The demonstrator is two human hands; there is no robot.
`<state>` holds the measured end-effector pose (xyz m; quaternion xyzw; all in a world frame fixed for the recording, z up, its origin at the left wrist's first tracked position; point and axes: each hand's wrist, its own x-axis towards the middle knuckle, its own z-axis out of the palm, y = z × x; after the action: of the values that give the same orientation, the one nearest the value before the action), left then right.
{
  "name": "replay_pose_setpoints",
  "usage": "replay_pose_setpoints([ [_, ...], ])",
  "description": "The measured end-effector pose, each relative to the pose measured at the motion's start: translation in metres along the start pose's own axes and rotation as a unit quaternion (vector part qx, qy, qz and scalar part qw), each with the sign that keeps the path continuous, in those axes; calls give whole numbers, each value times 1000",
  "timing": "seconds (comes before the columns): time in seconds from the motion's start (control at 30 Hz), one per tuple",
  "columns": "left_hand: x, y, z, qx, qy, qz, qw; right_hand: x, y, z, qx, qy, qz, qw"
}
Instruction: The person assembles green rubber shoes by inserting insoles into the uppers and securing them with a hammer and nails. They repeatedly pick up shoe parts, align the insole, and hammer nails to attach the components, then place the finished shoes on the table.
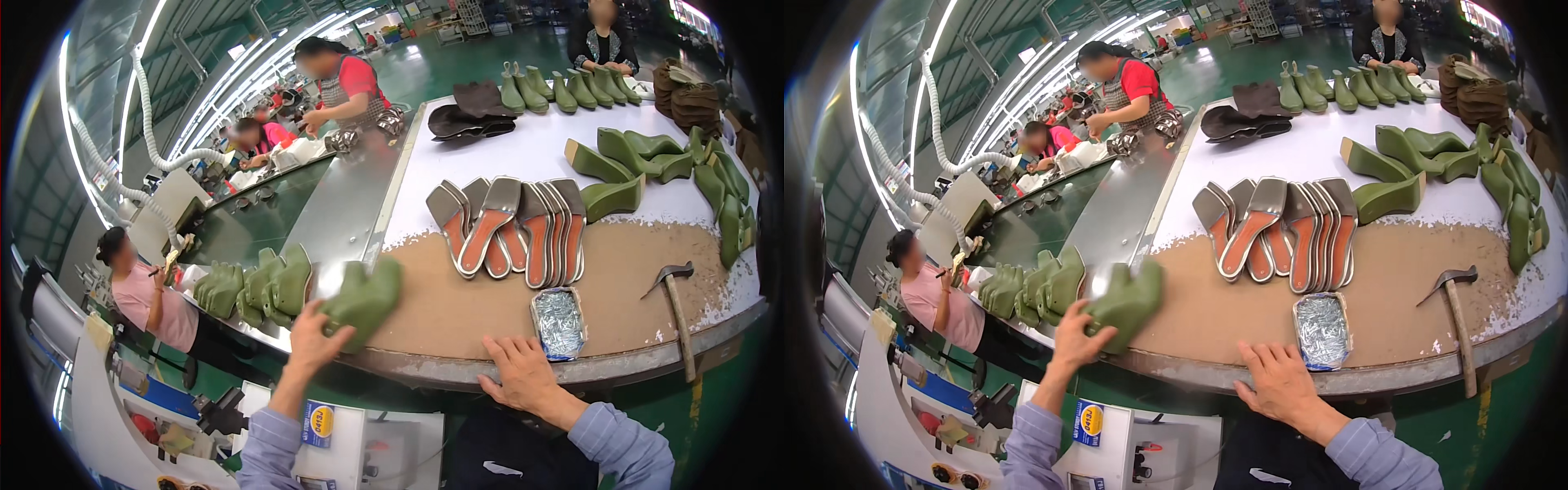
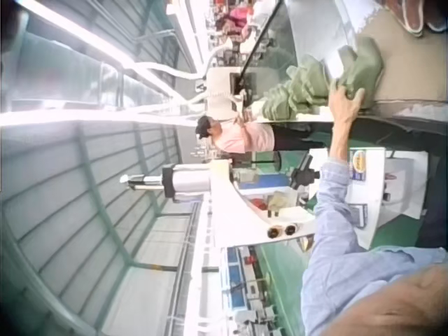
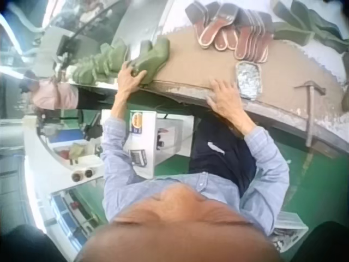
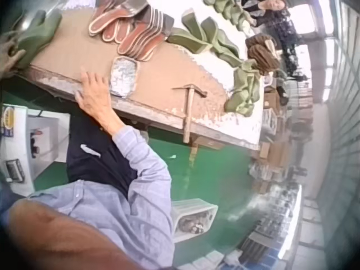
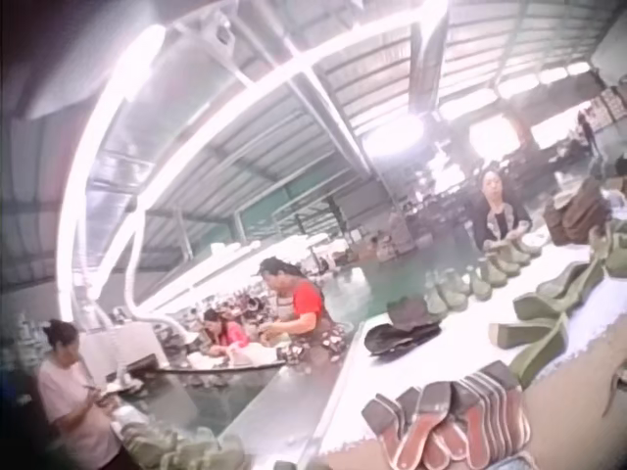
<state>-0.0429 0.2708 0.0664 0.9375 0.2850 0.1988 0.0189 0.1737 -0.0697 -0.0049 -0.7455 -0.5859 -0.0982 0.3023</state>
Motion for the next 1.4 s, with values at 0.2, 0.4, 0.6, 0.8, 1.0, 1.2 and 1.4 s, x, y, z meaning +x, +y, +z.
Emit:
replay_pose_setpoints([
  [0.2, 28, -91, 25, 186, 91, -124, 970, 2, 0, 1, -7, -17, 2, 1000],
  [0.4, 94, 101, 99, -167, 51, 80, 981, 0, 4, 2, -12, -37, 9, 999],
  [0.6, 137, 213, 166, -159, 34, 68, 984, -1, 5, 0, 5, -33, 14, 999],
  [0.8, 138, 181, 155, -568, -152, -159, 793, -3, 7, 6, 36, -14, 4, 999],
  [1.0, 59, 170, 134, -819, -128, -206, 520, -15, 14, -8, 169, 92, -88, 977],
  [1.2, -36, 174, 124, -698, -41, -239, 673, -28, 127, -140, -27, 180, 52, 982],
  [1.4, -44, 203, 132, -549, 74, -180, 813, 19, 315, -191, -187, 237, 184, 935],
])
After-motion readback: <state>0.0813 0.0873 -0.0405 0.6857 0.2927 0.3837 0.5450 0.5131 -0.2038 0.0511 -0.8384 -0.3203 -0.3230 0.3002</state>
